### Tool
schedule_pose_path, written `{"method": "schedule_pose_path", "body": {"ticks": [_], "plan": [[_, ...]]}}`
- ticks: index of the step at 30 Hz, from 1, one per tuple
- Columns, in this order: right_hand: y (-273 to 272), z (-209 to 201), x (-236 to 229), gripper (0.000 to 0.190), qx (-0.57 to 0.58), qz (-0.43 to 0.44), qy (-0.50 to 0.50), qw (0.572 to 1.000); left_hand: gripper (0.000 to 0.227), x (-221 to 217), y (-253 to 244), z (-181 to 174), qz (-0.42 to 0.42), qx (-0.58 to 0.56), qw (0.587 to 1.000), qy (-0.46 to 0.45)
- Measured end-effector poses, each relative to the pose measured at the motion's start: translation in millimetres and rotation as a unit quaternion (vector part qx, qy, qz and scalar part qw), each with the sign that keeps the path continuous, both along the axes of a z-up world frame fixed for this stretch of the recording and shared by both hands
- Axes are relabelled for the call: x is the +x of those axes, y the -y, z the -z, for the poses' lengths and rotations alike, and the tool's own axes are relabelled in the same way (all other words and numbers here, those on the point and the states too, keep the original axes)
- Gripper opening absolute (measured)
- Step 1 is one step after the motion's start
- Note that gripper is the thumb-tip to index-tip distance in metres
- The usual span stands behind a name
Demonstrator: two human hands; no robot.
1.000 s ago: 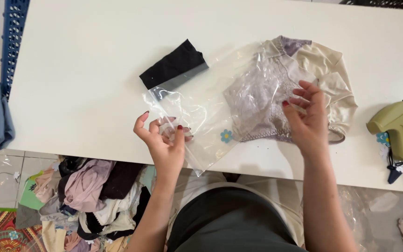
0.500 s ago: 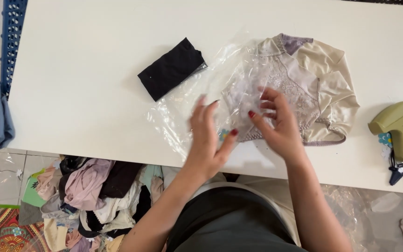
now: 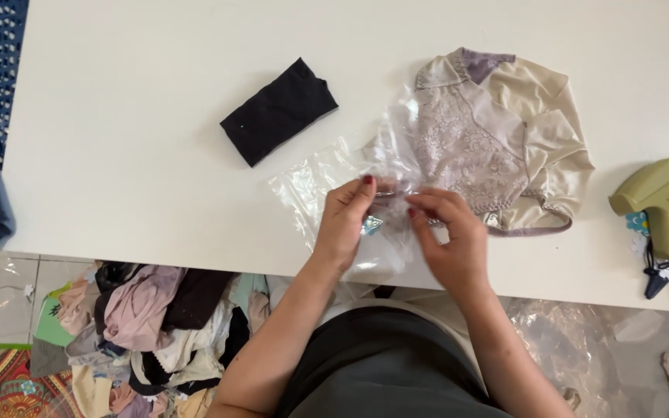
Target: Folding various pieces of underwear and placing them into a clear plastic bag on a white table.
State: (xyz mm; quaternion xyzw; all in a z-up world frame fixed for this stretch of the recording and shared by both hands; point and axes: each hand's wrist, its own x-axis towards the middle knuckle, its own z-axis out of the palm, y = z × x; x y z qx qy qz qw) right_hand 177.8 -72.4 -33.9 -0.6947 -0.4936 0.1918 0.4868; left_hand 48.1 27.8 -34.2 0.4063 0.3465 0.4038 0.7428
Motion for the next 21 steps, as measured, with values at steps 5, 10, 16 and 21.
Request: {"method": "schedule_pose_path", "body": {"ticks": [5, 10, 16, 21], "plan": [[4.4, 22.4, 16.2, 0.014, -0.008, 0.076, -0.163, 0.984, 0.027, -1.7, 3.0, 39.3, 0.034, -0.001, 0.999, 0.008], [9.1, 26.3, 22.0, 0.017, 0.024, 0.113, -0.209, 0.971, 0.014, -1.2, 4.9, 6.1, 0.051, -0.013, 0.997, 0.050], [14.8, -11.3, 22.0, 0.014, 0.019, 0.080, -0.059, 0.995, 0.009, 5.2, 13.9, -12.3, -0.017, 0.029, 0.999, 0.010], [16.3, 2.5, 15.2, 0.016, 0.000, 0.070, -0.112, 0.991, 0.013, 18.6, 33.5, -5.8, -0.030, 0.070, 0.997, 0.019]]}}
